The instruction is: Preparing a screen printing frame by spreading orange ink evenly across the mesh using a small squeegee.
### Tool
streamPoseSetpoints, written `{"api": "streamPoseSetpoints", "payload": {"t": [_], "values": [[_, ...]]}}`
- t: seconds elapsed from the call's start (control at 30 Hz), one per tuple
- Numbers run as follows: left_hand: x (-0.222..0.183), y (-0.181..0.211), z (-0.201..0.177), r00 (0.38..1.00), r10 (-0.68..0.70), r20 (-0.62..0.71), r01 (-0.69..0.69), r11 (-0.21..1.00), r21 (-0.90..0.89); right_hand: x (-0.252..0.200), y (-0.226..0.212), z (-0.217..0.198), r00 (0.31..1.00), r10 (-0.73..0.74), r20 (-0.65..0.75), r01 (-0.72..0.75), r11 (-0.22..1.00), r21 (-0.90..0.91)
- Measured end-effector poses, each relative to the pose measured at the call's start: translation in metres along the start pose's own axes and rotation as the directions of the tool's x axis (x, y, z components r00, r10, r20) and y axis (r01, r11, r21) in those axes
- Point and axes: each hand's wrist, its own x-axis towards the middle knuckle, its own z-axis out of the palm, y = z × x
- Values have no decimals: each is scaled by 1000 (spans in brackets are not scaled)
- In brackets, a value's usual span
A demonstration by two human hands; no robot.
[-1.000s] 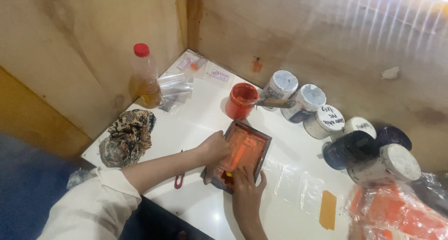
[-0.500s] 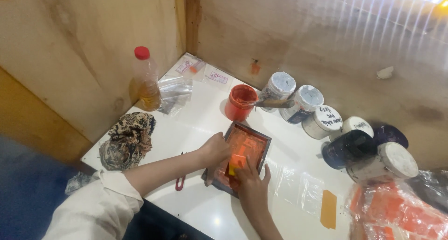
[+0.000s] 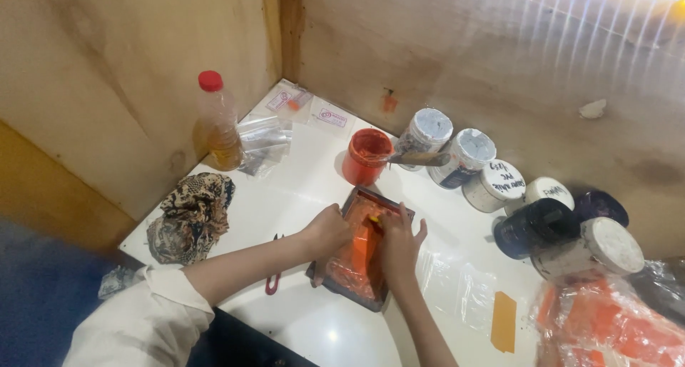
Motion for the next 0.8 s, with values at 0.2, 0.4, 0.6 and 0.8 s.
{"api": "streamPoseSetpoints", "payload": {"t": [0.2,0.4,0.6,0.8], "values": [[52,-1,57,973,90,211,-65,990,-122,-85,-27,0,959,-226,-172,247,963,107],[48,-1,53,975,80,209,-56,991,-118,-92,-29,-41,991,-133,-21,134,960,247],[53,-1,52,962,62,267,-28,991,-129,-31,-5,-42,998,21,52,-32,975,222],[41,-6,39,970,81,230,-38,982,-187,-85,-22,-32,957,-265,-117,278,955,107]]}}
